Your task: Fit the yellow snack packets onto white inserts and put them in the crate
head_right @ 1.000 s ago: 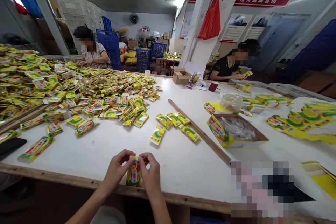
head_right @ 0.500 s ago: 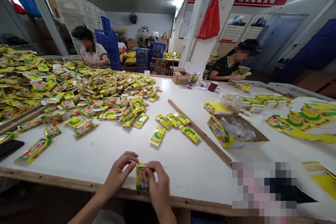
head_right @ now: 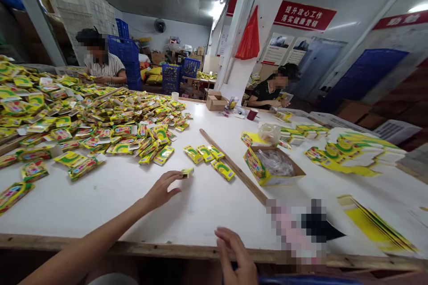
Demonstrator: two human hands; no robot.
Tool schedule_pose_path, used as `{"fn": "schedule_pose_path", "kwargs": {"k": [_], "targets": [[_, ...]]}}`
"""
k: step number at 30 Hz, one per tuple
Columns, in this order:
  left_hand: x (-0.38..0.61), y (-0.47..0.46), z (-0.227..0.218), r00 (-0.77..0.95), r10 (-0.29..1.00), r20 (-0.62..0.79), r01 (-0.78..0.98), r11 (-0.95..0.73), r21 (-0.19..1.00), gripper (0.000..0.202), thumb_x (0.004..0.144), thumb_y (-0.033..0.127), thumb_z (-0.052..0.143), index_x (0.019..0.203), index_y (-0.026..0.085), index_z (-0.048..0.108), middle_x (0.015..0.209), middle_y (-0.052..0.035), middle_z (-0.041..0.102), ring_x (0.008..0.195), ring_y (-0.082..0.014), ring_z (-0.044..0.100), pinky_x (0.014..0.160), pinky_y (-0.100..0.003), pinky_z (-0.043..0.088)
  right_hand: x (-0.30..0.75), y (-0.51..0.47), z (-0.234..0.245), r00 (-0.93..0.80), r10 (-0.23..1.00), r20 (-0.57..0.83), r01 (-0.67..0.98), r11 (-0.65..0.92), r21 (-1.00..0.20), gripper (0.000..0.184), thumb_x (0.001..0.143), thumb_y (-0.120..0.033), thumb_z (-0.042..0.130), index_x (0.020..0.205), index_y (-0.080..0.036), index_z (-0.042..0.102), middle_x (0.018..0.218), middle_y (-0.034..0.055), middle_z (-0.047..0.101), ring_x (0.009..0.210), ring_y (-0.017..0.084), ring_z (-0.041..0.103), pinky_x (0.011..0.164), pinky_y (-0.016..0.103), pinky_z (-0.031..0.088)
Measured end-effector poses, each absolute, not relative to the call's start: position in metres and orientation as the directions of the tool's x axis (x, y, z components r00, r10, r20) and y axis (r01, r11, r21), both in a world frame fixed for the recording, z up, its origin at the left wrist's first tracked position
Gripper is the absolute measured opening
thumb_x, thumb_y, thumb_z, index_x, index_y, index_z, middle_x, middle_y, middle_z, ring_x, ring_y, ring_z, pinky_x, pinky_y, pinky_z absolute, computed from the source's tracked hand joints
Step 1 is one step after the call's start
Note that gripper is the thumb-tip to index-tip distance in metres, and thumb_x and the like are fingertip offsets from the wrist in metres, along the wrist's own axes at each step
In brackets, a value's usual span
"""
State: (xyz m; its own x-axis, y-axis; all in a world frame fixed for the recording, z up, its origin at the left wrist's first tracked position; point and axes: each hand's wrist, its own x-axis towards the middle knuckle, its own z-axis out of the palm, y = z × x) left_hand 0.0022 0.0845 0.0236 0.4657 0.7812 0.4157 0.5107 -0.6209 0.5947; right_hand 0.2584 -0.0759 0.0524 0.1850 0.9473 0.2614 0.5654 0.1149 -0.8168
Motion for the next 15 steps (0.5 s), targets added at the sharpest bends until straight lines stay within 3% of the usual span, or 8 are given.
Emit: {"fn": "schedule_pose_path", "kwargs": {"k": [4, 8, 11, 15], "targets": [[-0.002, 0.041, 0.049, 0.443, 0.788, 0.428, 0.325, -0.586, 0.742, 0.026, 0.087, 0.016, 0.053, 0.112, 0.023, 0.060, 0.108, -0.0086, 0.064, 0.102, -0.0212, 0.061, 0.089, -0.035, 0.050, 0.200, -0.045, 0.035, 0.179, 0.939, 0.293, 0.377, 0.209, -0.902, 0.028, 0.083, -0.039, 0.060, 0.105, -0.022, 0.064, 0.119, 0.0094, 0.065, 0.105, 0.024, 0.063, 0.088, 0.034, 0.053], [-0.005, 0.009, 0.045, 0.367, 0.873, 0.321, 0.229, -0.419, 0.879, 0.027, 0.082, 0.012, 0.057, 0.107, 0.022, 0.058, 0.099, -0.0053, 0.065, 0.091, -0.0197, 0.062, 0.082, -0.031, 0.050, 0.166, -0.026, 0.017, 0.062, 0.969, 0.241, 0.213, 0.223, -0.951, 0.017, 0.087, -0.032, 0.057, 0.101, -0.021, 0.058, 0.100, 0.0066, 0.069, 0.093, 0.021, 0.066, 0.081, 0.030, 0.054], [-0.006, -0.001, 0.028, 0.197, 0.955, 0.220, 0.097, -0.243, 0.965, 0.025, 0.081, 0.019, 0.062, 0.105, 0.022, 0.054, 0.094, -0.0029, 0.064, 0.082, -0.0178, 0.062, 0.075, -0.029, 0.051, 0.158, -0.025, 0.008, 0.053, 0.972, 0.227, 0.167, 0.216, -0.962, 0.019, 0.088, -0.030, 0.056, 0.104, -0.021, 0.057, 0.099, 0.0063, 0.068, 0.091, 0.021, 0.066, 0.080, 0.029, 0.054], [-0.004, -0.007, 0.017, 0.205, 0.967, 0.151, 0.029, -0.160, 0.987, 0.013, 0.086, 0.028, 0.059, 0.096, 0.020, 0.063, 0.096, -0.0050, 0.068, 0.086, -0.0198, 0.064, 0.079, -0.030, 0.051, 0.163, -0.026, 0.015, -0.017, 0.978, 0.208, 0.185, 0.208, -0.961, 0.025, 0.088, -0.030, 0.056, 0.111, -0.021, 0.060, 0.101, 0.0064, 0.069, 0.089, 0.021, 0.067, 0.080, 0.028, 0.053]]}}
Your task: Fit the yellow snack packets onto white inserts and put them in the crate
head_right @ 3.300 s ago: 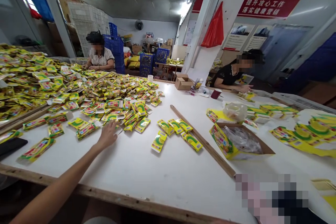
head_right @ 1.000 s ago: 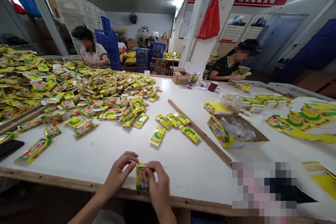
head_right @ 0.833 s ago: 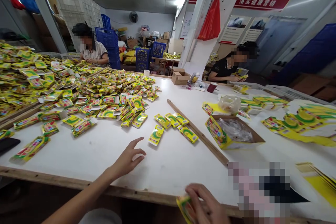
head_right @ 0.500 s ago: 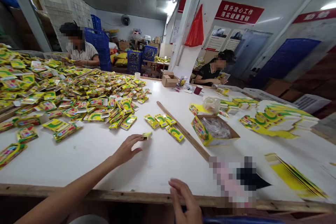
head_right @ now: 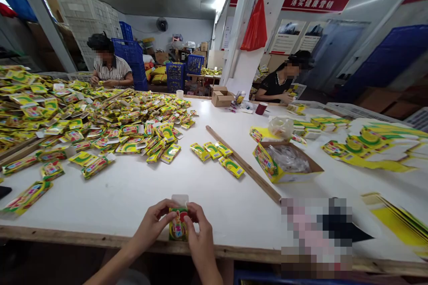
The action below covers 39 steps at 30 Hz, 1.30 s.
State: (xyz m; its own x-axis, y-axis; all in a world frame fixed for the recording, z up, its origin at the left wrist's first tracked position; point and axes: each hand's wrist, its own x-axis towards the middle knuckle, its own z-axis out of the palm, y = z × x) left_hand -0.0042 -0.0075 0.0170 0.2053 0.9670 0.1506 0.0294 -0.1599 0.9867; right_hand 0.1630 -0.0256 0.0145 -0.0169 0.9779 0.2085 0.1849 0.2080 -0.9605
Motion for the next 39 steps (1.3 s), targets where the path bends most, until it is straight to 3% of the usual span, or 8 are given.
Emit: {"fn": "schedule_pose_path", "kwargs": {"k": [6, 11, 17, 23, 26, 34, 39], "targets": [[0.004, -0.008, 0.022, 0.215, 0.952, 0.220, 0.096, -0.245, 0.965, 0.019, 0.088, 0.032, 0.054, 0.090, 0.020, 0.069, 0.092, -0.0071, 0.069, 0.090, -0.0221, 0.063, 0.083, -0.032, 0.050, 0.165, -0.011, 0.034, -0.155, 0.953, 0.259, 0.321, 0.296, -0.899, 0.016, 0.090, -0.028, 0.052, 0.084, -0.020, 0.065, 0.084, 0.0038, 0.067, 0.082, 0.020, 0.064, 0.075, 0.027, 0.051], [0.010, -0.010, 0.017, 0.098, 0.976, 0.196, -0.050, -0.192, 0.980, 0.026, 0.088, 0.029, 0.055, 0.112, 0.021, 0.058, 0.104, -0.0071, 0.066, 0.097, -0.0210, 0.063, 0.084, -0.032, 0.051, 0.163, -0.010, 0.022, 0.021, 0.948, 0.318, 0.259, 0.302, -0.918, 0.018, 0.089, -0.025, 0.053, 0.105, -0.021, 0.061, 0.097, 0.0053, 0.067, 0.088, 0.019, 0.065, 0.077, 0.028, 0.052], [0.011, -0.016, 0.025, 0.147, 0.958, 0.246, 0.042, -0.254, 0.966, 0.015, 0.089, 0.027, 0.055, 0.094, 0.019, 0.066, 0.102, -0.0081, 0.068, 0.100, -0.0222, 0.062, 0.090, -0.033, 0.048, 0.166, -0.019, 0.026, -0.066, 0.928, 0.366, 0.289, 0.369, -0.883, 0.012, 0.088, -0.025, 0.057, 0.091, -0.022, 0.068, 0.098, 0.0057, 0.068, 0.096, 0.021, 0.063, 0.082, 0.029, 0.051], [0.018, -0.014, 0.034, 0.056, 0.989, 0.138, 0.049, -0.140, 0.989, 0.015, 0.086, 0.029, 0.059, 0.093, 0.018, 0.067, 0.088, -0.0058, 0.071, 0.082, -0.0203, 0.065, 0.075, -0.029, 0.050, 0.160, -0.013, 0.032, 0.021, 0.951, 0.308, 0.315, 0.286, -0.905, 0.013, 0.087, -0.029, 0.058, 0.088, -0.019, 0.066, 0.083, 0.0043, 0.069, 0.076, 0.019, 0.064, 0.070, 0.027, 0.051], [0.018, -0.012, 0.033, 0.033, 0.991, 0.129, 0.045, -0.130, 0.990, 0.014, 0.085, 0.028, 0.060, 0.088, 0.017, 0.069, 0.086, -0.0061, 0.071, 0.082, -0.0211, 0.065, 0.076, -0.029, 0.050, 0.161, -0.011, 0.033, 0.020, 0.954, 0.301, 0.315, 0.279, -0.907, 0.014, 0.087, -0.030, 0.058, 0.083, -0.018, 0.066, 0.078, 0.0037, 0.069, 0.073, 0.019, 0.064, 0.068, 0.027, 0.051], [0.010, -0.018, 0.020, 0.116, 0.971, 0.210, 0.014, -0.213, 0.977, 0.013, 0.085, 0.026, 0.061, 0.091, 0.020, 0.072, 0.093, -0.0064, 0.070, 0.092, -0.0219, 0.065, 0.083, -0.032, 0.051, 0.160, -0.018, 0.024, 0.012, 0.956, 0.292, 0.210, 0.283, -0.936, 0.016, 0.086, -0.032, 0.060, 0.084, -0.019, 0.070, 0.084, 0.0058, 0.071, 0.081, 0.021, 0.067, 0.073, 0.028, 0.054], [0.011, -0.021, 0.020, 0.088, 0.981, 0.171, 0.016, -0.173, 0.985, 0.019, 0.086, 0.029, 0.060, 0.102, 0.021, 0.067, 0.101, -0.0073, 0.070, 0.092, -0.0212, 0.066, 0.084, -0.033, 0.051, 0.175, -0.024, 0.037, 0.027, 0.947, 0.319, 0.280, 0.299, -0.912, 0.024, 0.087, -0.038, 0.056, 0.081, -0.019, 0.069, 0.082, 0.0066, 0.071, 0.080, 0.021, 0.067, 0.072, 0.028, 0.054]]}}
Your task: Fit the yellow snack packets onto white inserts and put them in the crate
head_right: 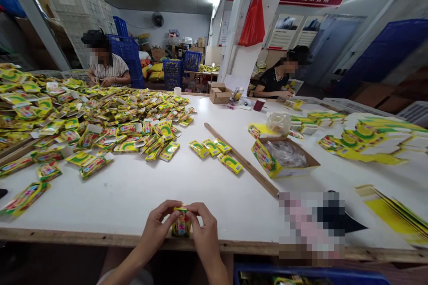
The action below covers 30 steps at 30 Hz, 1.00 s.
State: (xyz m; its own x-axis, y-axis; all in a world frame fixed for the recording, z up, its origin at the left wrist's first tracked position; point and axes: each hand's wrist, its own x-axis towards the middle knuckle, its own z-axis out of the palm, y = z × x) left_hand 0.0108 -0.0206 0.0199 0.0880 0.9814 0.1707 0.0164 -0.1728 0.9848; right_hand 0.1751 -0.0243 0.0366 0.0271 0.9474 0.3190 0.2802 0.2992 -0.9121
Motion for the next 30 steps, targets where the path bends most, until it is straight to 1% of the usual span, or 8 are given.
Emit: {"fn": "schedule_pose_path", "kwargs": {"k": [3, 7, 12, 17, 20, 23, 27, 30], "targets": [[0.005, -0.020, 0.019, 0.047, 0.990, 0.134, 0.025, -0.135, 0.990, 0.026, 0.088, 0.032, 0.057, 0.111, 0.021, 0.060, 0.106, -0.0079, 0.068, 0.088, -0.0201, 0.066, 0.083, -0.033, 0.052, 0.232, -0.043, 0.067, 0.071, 0.949, 0.308, 0.487, 0.236, -0.841, 0.026, 0.085, -0.042, 0.055, 0.080, -0.022, 0.069, 0.079, 0.0055, 0.071, 0.076, 0.021, 0.066, 0.070, 0.027, 0.054], [0.001, -0.019, 0.018, 0.010, 0.997, 0.076, 0.134, -0.077, 0.988, 0.022, 0.089, 0.037, 0.053, 0.093, 0.019, 0.064, 0.089, -0.0068, 0.069, 0.081, -0.0204, 0.065, 0.072, -0.029, 0.051, 0.300, -0.045, 0.099, 0.039, 0.985, 0.170, 0.721, 0.090, -0.687, 0.024, 0.076, -0.048, 0.064, 0.076, -0.025, 0.070, 0.082, 0.0042, 0.072, 0.077, 0.022, 0.067, 0.066, 0.025, 0.054], [0.005, -0.023, 0.020, 0.057, 0.996, 0.068, 0.213, -0.078, 0.974, 0.023, 0.088, 0.039, 0.052, 0.089, 0.020, 0.065, 0.084, -0.0066, 0.069, 0.080, -0.0215, 0.063, 0.048, -0.020, 0.041, 0.253, 0.048, 0.058, 0.150, 0.962, 0.229, 0.668, 0.072, -0.740, 0.029, 0.080, -0.044, 0.054, 0.086, -0.020, 0.067, 0.085, 0.0071, 0.070, 0.067, 0.021, 0.066, 0.063, 0.030, 0.053], [0.002, -0.024, 0.018, -0.029, 0.997, 0.073, 0.172, -0.067, 0.983, 0.026, 0.085, 0.044, 0.056, 0.084, 0.020, 0.066, 0.080, -0.0067, 0.069, 0.075, -0.0217, 0.062, 0.050, -0.022, 0.044, 0.177, 0.159, 0.012, 0.211, 0.915, 0.345, 0.666, 0.124, -0.736, 0.045, 0.073, -0.030, 0.063, 0.116, -0.017, 0.060, 0.123, 0.0137, 0.057, 0.108, 0.028, 0.057, 0.088, 0.040, 0.047], [0.007, -0.023, 0.011, -0.094, 0.990, 0.103, 0.169, -0.086, 0.982, 0.030, 0.082, 0.048, 0.060, 0.080, 0.019, 0.067, 0.074, -0.0069, 0.068, 0.069, -0.0213, 0.062, 0.050, -0.023, 0.045, 0.168, 0.191, 0.008, 0.222, 0.902, 0.371, 0.642, 0.152, -0.752, 0.037, 0.071, -0.021, 0.065, 0.108, -0.016, 0.066, 0.119, 0.0144, 0.060, 0.115, 0.030, 0.053, 0.096, 0.041, 0.041], [0.013, -0.020, 0.003, -0.146, 0.983, 0.114, 0.149, -0.092, 0.984, 0.034, 0.079, 0.053, 0.061, 0.078, 0.019, 0.068, 0.071, -0.0066, 0.067, 0.067, -0.0210, 0.061, 0.055, -0.025, 0.048, 0.175, 0.197, 0.010, 0.191, 0.898, 0.397, 0.602, 0.212, -0.770, 0.022, 0.078, -0.024, 0.059, 0.095, -0.015, 0.071, 0.106, 0.0141, 0.067, 0.108, 0.029, 0.058, 0.096, 0.041, 0.041], [0.007, -0.006, 0.003, -0.145, 0.988, -0.052, -0.113, 0.036, 0.993, 0.046, 0.072, 0.060, 0.065, 0.088, 0.017, 0.066, 0.079, -0.0076, 0.070, 0.070, -0.0211, 0.065, 0.066, -0.030, 0.052, 0.183, 0.162, 0.014, 0.078, 0.905, 0.418, 0.514, 0.323, -0.795, 0.034, 0.088, -0.037, 0.049, 0.096, -0.014, 0.072, 0.101, 0.0116, 0.072, 0.097, 0.025, 0.064, 0.087, 0.039, 0.049], [-0.003, 0.007, 0.011, -0.014, 0.927, -0.374, -0.504, 0.317, 0.804, 0.061, 0.073, 0.067, 0.060, 0.101, 0.013, 0.059, 0.087, -0.0109, 0.071, 0.070, -0.0207, 0.069, 0.071, -0.033, 0.054, 0.179, 0.110, 0.019, -0.011, 0.915, 0.403, 0.438, 0.367, -0.821, 0.037, 0.091, -0.041, 0.045, 0.101, -0.017, 0.071, 0.099, 0.0083, 0.073, 0.089, 0.022, 0.067, 0.078, 0.032, 0.053]]}}
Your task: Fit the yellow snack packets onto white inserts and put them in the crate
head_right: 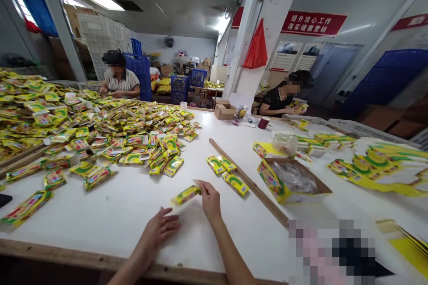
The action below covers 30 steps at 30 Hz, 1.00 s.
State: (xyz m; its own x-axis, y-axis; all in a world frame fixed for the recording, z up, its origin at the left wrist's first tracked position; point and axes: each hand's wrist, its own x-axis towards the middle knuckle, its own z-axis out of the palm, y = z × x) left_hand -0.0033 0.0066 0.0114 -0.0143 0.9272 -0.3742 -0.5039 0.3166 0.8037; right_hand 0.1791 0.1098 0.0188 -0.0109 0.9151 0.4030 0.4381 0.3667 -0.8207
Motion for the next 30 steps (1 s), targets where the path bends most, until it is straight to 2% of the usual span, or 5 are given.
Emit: {"fn": "schedule_pose_path", "kwargs": {"k": [4, 10, 19, 26, 30], "targets": [[0.004, 0.001, 0.024, 0.348, 0.830, -0.435, -0.644, 0.549, 0.532, 0.056, 0.080, 0.062, 0.055, 0.105, 0.012, 0.056, 0.081, -0.0098, 0.071, 0.066, -0.0200, 0.071, 0.069, -0.033, 0.054, 0.168, 0.043, 0.027, -0.092, 0.921, 0.379, 0.349, 0.387, -0.853, 0.032, 0.094, -0.037, 0.044, 0.097, -0.019, 0.070, 0.092, 0.0063, 0.072, 0.086, 0.020, 0.067, 0.074, 0.028, 0.053], [0.035, -0.030, 0.036, 0.283, 0.910, -0.303, -0.578, 0.414, 0.703, 0.048, 0.065, 0.036, 0.082, 0.101, 0.016, 0.056, 0.082, -0.0057, 0.072, 0.065, -0.0212, 0.072, 0.061, -0.028, 0.054, 0.160, 0.011, 0.036, 0.035, 0.869, 0.494, 0.360, 0.450, -0.817, 0.022, 0.094, -0.025, 0.044, 0.093, -0.021, 0.065, 0.092, 0.0054, 0.066, 0.089, 0.020, 0.064, 0.078, 0.031, 0.052], [0.020, -0.037, 0.058, 0.210, 0.937, -0.278, -0.483, 0.347, 0.804, 0.045, 0.069, 0.045, 0.076, 0.095, 0.013, 0.057, 0.073, -0.0072, 0.072, 0.048, -0.0186, 0.068, 0.050, -0.028, 0.053, 0.179, -0.005, 0.062, -0.310, 0.756, 0.577, 0.302, 0.654, -0.694, 0.029, 0.091, -0.010, 0.040, 0.098, -0.024, 0.063, 0.107, 0.0085, 0.062, 0.099, 0.019, 0.062, 0.077, 0.030, 0.055], [0.021, -0.041, 0.060, 0.253, 0.911, -0.325, -0.481, 0.410, 0.775, 0.044, 0.069, 0.042, 0.075, 0.096, 0.013, 0.057, 0.077, -0.0094, 0.074, 0.052, -0.0208, 0.070, 0.050, -0.027, 0.052, 0.185, -0.006, 0.065, -0.439, 0.650, 0.620, 0.525, 0.746, -0.409, 0.038, 0.088, -0.002, 0.036, 0.100, -0.024, 0.065, 0.109, 0.0097, 0.064, 0.099, 0.020, 0.062, 0.077, 0.034, 0.056], [0.017, -0.043, 0.063, 0.242, 0.907, -0.345, -0.476, 0.421, 0.772, 0.042, 0.070, 0.041, 0.074, 0.096, 0.014, 0.058, 0.080, -0.0106, 0.075, 0.058, -0.0228, 0.072, 0.051, -0.027, 0.051, 0.183, -0.003, 0.073, -0.539, 0.551, 0.637, 0.510, 0.816, -0.274, 0.034, 0.090, -0.006, 0.038, 0.099, -0.023, 0.066, 0.104, 0.0095, 0.068, 0.096, 0.021, 0.062, 0.078, 0.037, 0.053]]}}
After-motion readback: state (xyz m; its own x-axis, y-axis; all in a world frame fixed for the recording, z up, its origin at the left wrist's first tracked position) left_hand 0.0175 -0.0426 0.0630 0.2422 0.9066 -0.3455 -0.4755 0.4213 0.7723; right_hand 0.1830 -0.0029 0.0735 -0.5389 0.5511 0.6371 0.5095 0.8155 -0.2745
